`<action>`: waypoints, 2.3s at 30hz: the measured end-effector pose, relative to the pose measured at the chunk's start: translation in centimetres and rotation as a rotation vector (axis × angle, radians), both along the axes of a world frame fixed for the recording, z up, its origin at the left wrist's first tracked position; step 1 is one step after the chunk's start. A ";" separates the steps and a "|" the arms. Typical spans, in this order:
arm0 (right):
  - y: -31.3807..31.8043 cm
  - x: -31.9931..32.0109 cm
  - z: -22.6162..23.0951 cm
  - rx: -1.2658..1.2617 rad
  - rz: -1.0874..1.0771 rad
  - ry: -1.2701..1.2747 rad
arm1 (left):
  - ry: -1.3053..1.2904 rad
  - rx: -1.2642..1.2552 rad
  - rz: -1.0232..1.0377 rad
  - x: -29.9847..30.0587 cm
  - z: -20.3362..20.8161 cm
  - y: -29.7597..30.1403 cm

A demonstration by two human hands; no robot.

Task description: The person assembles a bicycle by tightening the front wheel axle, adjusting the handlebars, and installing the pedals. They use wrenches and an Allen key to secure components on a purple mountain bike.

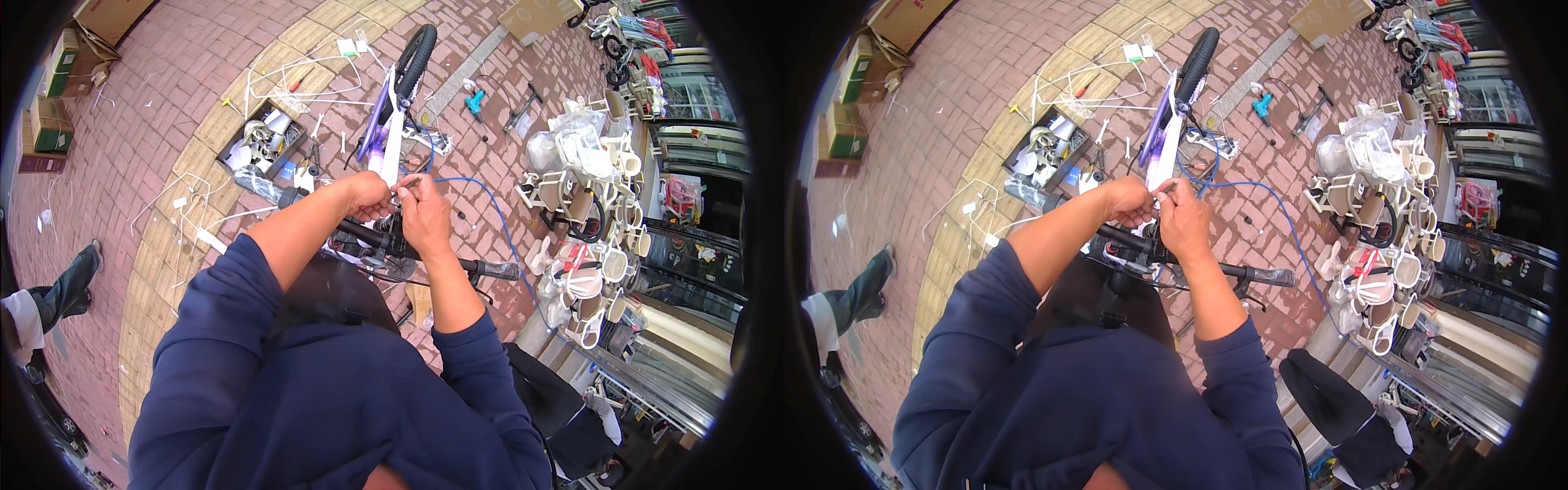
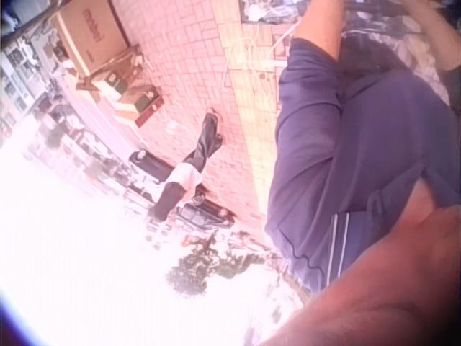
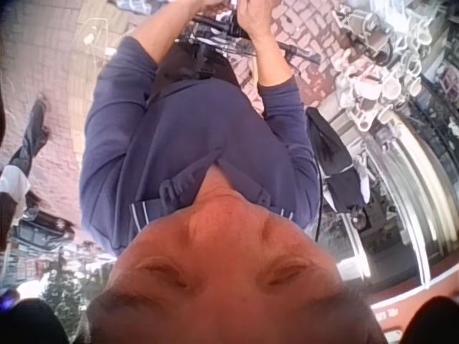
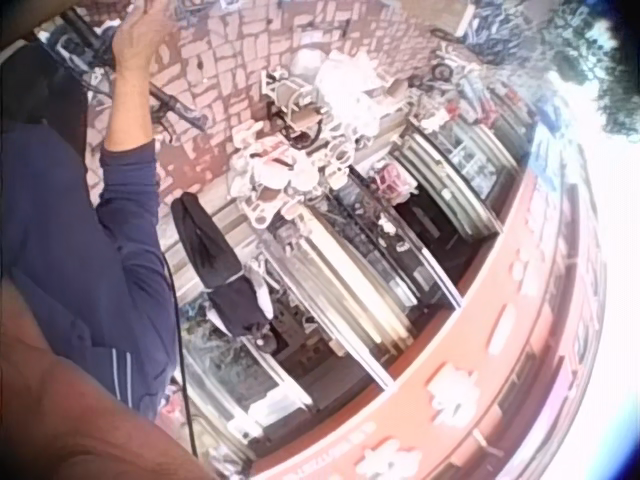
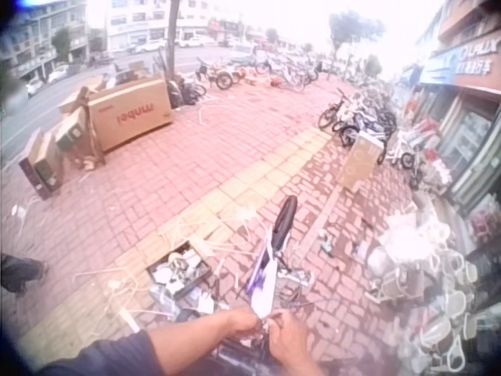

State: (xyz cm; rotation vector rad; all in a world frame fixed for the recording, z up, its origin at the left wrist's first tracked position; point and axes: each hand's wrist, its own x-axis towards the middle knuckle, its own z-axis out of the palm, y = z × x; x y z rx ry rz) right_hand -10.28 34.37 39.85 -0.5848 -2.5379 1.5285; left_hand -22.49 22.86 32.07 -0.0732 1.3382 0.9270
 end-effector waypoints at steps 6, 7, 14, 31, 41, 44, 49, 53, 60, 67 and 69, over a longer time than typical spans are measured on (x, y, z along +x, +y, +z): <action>1.4 -2.2 -0.7 -0.280 -0.023 -0.043 | 0.122 -0.024 0.032 -0.5 0.6 0.0; 1.7 -2.8 -1.0 -0.473 -0.101 -0.044 | 0.151 -0.033 0.054 -0.8 0.8 -0.3; 3.4 -6.8 -2.5 -0.469 -0.040 -0.172 | 0.125 0.116 0.167 -1.4 1.7 -1.9; 4.5 -9.3 -5.6 -0.604 0.002 -0.481 | 0.354 0.093 -0.077 -0.6 0.6 -1.0; 4.5 -9.2 -6.1 -0.649 -0.148 -0.407 | 0.446 0.115 -0.130 -0.2 1.9 -0.6; 4.4 -9.5 -6.3 -0.578 -0.078 -0.370 | 0.478 0.166 -0.145 0.0 1.7 -0.6; 4.5 -9.6 -6.5 -0.731 -0.195 -0.374 | 0.682 0.204 -0.338 -0.1 1.0 -0.7; 4.4 -9.6 -6.6 -0.700 -0.200 -0.391 | 1.175 0.035 -0.514 1.9 3.5 -0.9; 4.1 -9.1 -7.8 -0.626 -0.225 -0.315 | 1.336 -0.103 -0.700 6.9 8.8 -3.6; 2.7 -7.9 -6.5 -0.418 -0.261 -0.073 | 1.376 -0.111 -0.621 7.4 8.6 -3.4; 2.0 -6.5 -4.8 -0.207 -0.223 -0.015 | 1.375 -0.136 -0.619 7.6 8.7 -3.3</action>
